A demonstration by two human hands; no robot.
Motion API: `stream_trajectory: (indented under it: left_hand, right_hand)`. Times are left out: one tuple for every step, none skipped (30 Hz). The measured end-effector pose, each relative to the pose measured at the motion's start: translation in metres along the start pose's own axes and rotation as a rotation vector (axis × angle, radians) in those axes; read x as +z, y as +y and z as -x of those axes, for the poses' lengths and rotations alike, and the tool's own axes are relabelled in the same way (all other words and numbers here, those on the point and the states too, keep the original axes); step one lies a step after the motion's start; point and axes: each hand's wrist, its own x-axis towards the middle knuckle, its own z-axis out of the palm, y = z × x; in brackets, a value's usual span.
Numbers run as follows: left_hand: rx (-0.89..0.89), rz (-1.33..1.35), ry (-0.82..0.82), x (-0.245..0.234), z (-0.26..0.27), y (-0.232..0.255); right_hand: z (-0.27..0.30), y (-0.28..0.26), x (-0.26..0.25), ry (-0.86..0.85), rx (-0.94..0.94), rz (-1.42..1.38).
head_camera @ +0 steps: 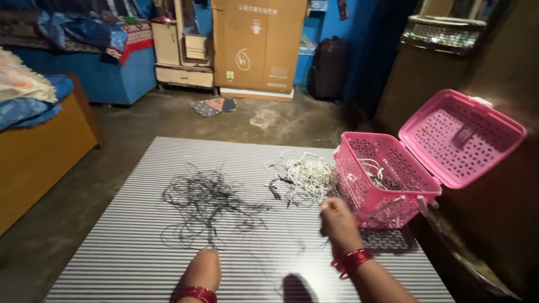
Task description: The person untangles a large pile of black and white wires on a striped mat. They pick up tangled sections, separate the strands by hand, and place the untangled wires into a pink plastic basket.
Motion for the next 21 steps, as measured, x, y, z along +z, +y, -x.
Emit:
stream_trajectory:
  left_hand:
    - [-0.053,0.012,-0.088,-0.004,-0.008,-0.002]
    - [-0.106,0.026,-0.177,-0.011,-0.015,-0.002]
    - [-0.115,0.103,-0.130,-0.020,-0.024,-0.003]
    - [-0.123,0.179,-0.083,-0.033,-0.034,-0.002]
    - [-0.130,0.255,-0.038,-0.046,-0.040,0.001]
    - [-0.077,0.353,0.110,-0.062,-0.046,0.007]
    - [-0.025,0.448,0.255,-0.084,-0.055,0.014]
    - [-0.017,0.450,0.277,-0.106,-0.059,0.022]
    - [0.158,0.464,0.462,-0.126,-0.061,0.033]
    - [0.334,0.474,0.648,-0.143,-0.060,0.043]
    - [0.328,0.582,0.563,-0.157,-0.057,0.052]
    - [0.321,0.689,0.476,-0.167,-0.052,0.058]
    - [0.309,0.794,0.380,-0.169,-0.046,0.062]
    - [0.288,0.638,0.315,-0.168,-0.041,0.065]
    - [0.268,0.485,0.249,-0.162,-0.038,0.068]
    - [0.247,0.333,0.182,-0.155,-0.033,0.067]
    - [0.154,0.283,0.034,-0.144,-0.023,0.067]
    - [0.059,0.231,-0.112,-0.133,-0.011,0.067]
    - [0.025,0.148,-0.250,-0.125,0.001,0.065]
    - [-0.009,0.063,-0.387,-0.118,0.014,0.064]
    - [0.004,-0.051,-0.504,-0.111,0.030,0.064]
  right_hand:
    - [-0.004,-0.013,-0.004,0.025,0.001,-0.059]
    - [-0.006,-0.023,-0.007,0.050,0.002,-0.118]
    - [-0.007,-0.030,-0.011,0.050,-0.014,-0.139]
    - [-0.009,-0.036,-0.016,0.051,-0.030,-0.160]
    - [-0.009,-0.038,-0.018,0.053,-0.045,-0.180]
    - [-0.008,-0.037,-0.017,0.052,-0.015,-0.167]
    - [-0.005,-0.034,-0.017,0.054,0.017,-0.153]
    - [-0.002,-0.031,-0.018,0.056,0.049,-0.140]
    - [0.001,-0.026,-0.017,0.050,0.088,-0.131]
    - [0.005,-0.020,-0.015,0.043,0.126,-0.121]
    - [0.008,-0.014,-0.013,0.039,0.165,-0.113]
    - [0.010,-0.009,-0.011,0.022,0.172,-0.087]
    - [0.013,-0.003,-0.011,0.006,0.186,-0.059]
    - [0.016,0.003,-0.011,-0.009,0.200,-0.031]
    - [0.019,0.009,-0.011,-0.037,0.220,-0.003]
    - [0.020,0.015,-0.010,-0.065,0.240,0.025]
    - [0.022,0.020,-0.009,-0.096,0.258,0.053]
    - [0.025,0.025,-0.008,-0.127,0.295,0.078]
    - [0.030,0.029,-0.007,-0.159,0.330,0.102]
    - [0.033,0.034,-0.006,-0.191,0.364,0.126]
    - [0.036,0.038,-0.004,-0.204,0.389,0.166]
